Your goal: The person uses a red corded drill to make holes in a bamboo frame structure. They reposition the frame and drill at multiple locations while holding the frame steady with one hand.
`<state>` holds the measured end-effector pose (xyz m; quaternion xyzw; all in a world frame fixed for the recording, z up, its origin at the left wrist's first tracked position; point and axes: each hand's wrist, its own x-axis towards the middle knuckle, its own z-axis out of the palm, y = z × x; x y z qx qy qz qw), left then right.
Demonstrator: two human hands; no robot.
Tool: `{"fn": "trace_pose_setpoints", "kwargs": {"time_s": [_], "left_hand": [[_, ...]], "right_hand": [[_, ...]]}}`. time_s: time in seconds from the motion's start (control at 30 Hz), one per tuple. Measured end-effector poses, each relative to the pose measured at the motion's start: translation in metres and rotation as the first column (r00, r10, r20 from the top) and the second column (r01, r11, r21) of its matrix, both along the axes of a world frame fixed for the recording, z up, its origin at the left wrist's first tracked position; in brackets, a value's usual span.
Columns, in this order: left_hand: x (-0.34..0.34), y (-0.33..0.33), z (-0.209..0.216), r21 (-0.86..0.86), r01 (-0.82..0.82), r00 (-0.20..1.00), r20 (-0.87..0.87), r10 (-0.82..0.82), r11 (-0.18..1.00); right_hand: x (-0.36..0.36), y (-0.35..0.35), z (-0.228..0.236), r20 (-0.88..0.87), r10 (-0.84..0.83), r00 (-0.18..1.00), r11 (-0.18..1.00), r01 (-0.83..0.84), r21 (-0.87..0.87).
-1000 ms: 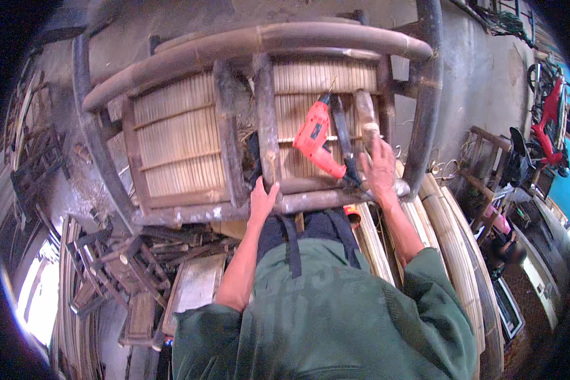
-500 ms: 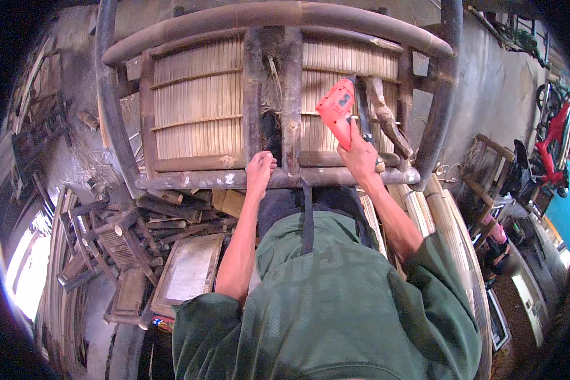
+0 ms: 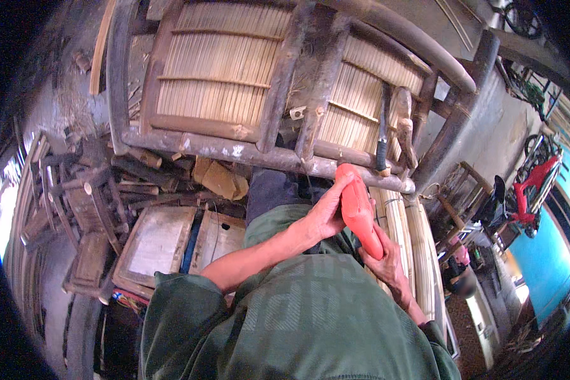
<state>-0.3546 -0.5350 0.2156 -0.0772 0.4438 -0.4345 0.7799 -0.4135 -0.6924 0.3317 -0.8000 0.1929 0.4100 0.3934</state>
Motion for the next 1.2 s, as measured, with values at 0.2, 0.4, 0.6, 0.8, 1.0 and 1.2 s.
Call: {"fn": "trace_pose_setpoints", "kwargs": {"time_s": [0.2,0.4,0.6,0.8,1.0,1.2], "left_hand": [[-0.037,-0.007,-0.017,0.130,-0.045,0.997,-0.051,0.052,0.990],[-0.059,-0.011,-0.015,0.353,-0.017,0.999,-0.038,0.033,0.935],[-0.059,0.000,-0.013,0.284,-0.039,0.999,-0.001,0.041,0.958],[-0.058,0.003,-0.015,0.373,-0.074,0.997,0.047,0.061,0.925],[-0.064,0.001,-0.025,0.372,-0.138,0.990,0.035,0.135,0.918],[-0.058,0.003,-0.025,0.371,-0.148,0.988,0.025,0.150,0.917]], "right_hand": [[0.008,-0.004,0.002,-0.124,0.167,0.978,0.986,-0.164,0.030],[0.015,0.005,-0.022,0.067,0.338,0.939,0.941,-0.338,-0.010],[0.005,0.010,-0.030,0.024,0.246,0.969,0.968,-0.247,0.049],[0.011,0.019,-0.036,0.015,0.223,0.975,0.975,-0.224,0.006],[0.029,0.023,-0.032,-0.018,0.272,0.962,0.962,-0.272,-0.016],[0.043,0.026,-0.034,-0.152,0.312,0.938,0.948,-0.317,-0.014]]}}
